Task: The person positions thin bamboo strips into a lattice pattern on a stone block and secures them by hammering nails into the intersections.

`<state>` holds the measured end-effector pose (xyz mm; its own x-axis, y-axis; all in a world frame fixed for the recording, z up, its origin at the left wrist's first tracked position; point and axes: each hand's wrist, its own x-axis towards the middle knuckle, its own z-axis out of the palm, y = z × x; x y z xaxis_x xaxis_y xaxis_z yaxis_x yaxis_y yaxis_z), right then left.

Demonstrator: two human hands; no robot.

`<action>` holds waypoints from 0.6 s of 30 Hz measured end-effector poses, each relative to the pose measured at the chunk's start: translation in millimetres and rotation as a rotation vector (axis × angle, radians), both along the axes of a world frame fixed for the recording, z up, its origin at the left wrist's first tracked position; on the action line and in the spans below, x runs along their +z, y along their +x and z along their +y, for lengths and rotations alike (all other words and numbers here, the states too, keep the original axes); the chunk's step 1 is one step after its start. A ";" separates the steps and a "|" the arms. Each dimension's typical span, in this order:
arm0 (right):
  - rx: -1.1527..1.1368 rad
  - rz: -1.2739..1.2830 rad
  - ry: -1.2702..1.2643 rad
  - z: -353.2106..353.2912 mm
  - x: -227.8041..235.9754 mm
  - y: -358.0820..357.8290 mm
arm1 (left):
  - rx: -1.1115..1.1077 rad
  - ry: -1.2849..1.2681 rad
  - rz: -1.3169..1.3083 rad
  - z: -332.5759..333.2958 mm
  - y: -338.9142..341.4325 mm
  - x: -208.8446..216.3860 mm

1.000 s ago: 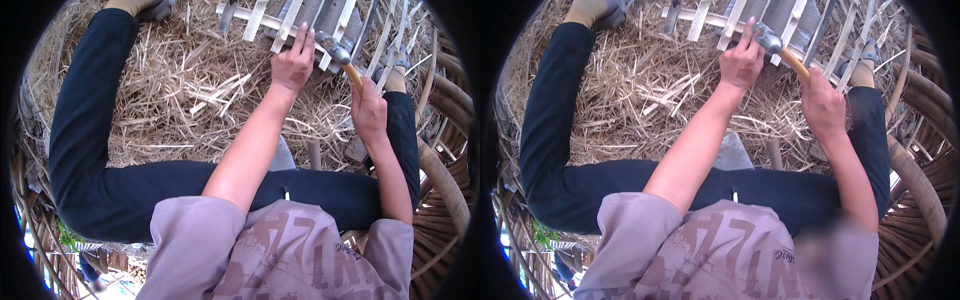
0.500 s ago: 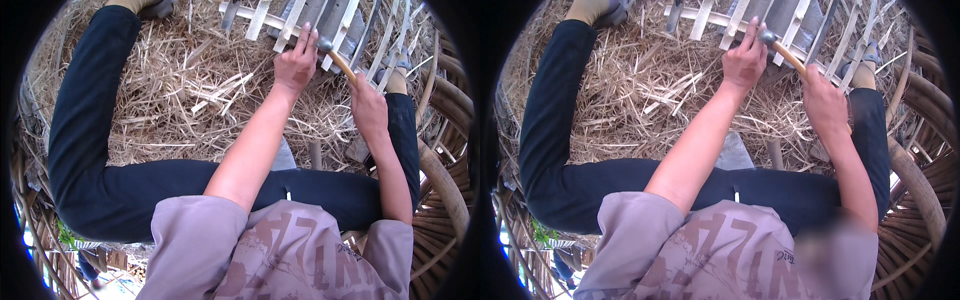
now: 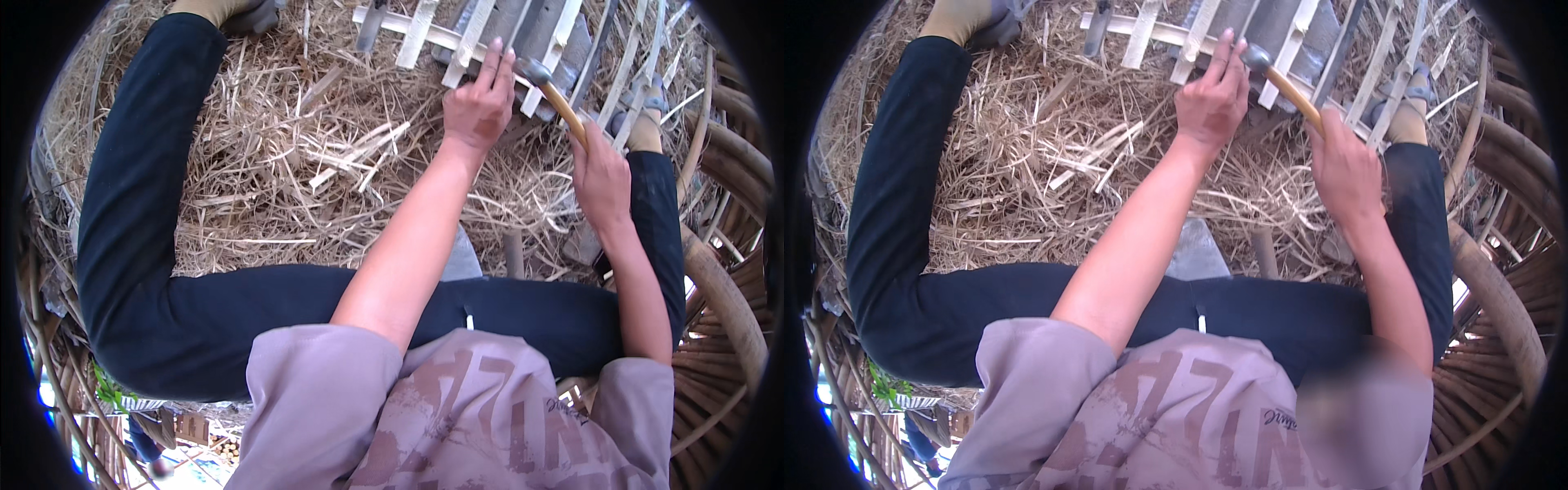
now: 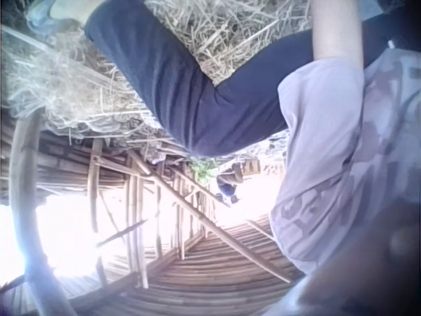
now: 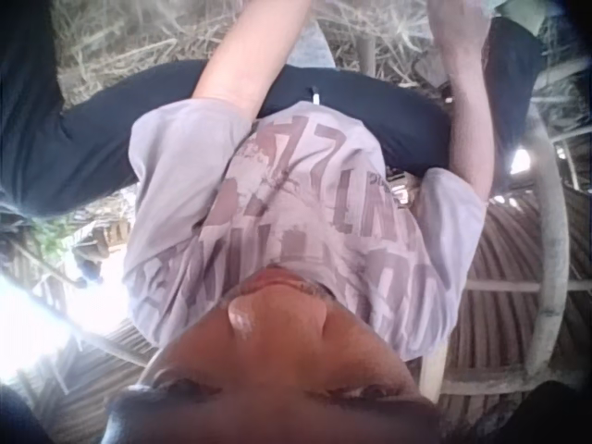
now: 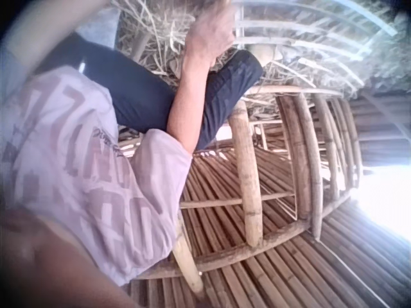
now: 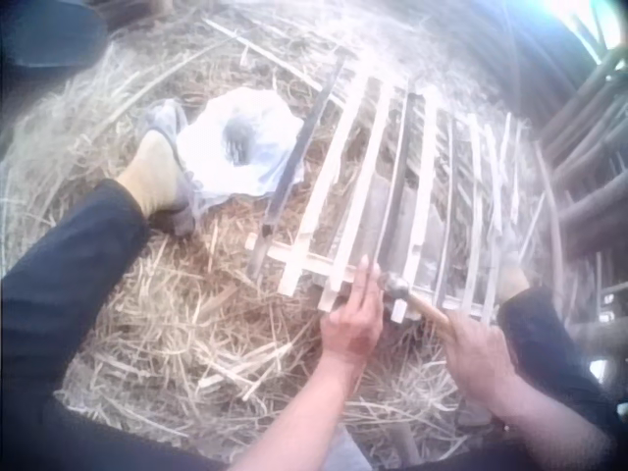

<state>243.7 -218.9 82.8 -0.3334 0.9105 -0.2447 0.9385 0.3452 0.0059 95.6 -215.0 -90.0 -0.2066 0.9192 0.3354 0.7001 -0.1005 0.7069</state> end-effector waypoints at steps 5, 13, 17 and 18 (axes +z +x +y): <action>0.006 0.241 0.078 4.5 3.5 -8.0 | 0.020 0.035 0.035 5.7 -3.2 -5.9; -0.111 0.273 0.030 7.6 11.7 -9.1 | -0.067 -0.050 -0.050 7.4 -6.0 0.9; -0.051 0.288 0.050 9.3 11.5 -8.0 | -0.082 -0.130 -0.056 1.9 -10.7 6.5; -0.043 0.273 0.041 9.4 11.8 -8.4 | -0.075 -0.137 -0.071 -1.5 -10.4 7.9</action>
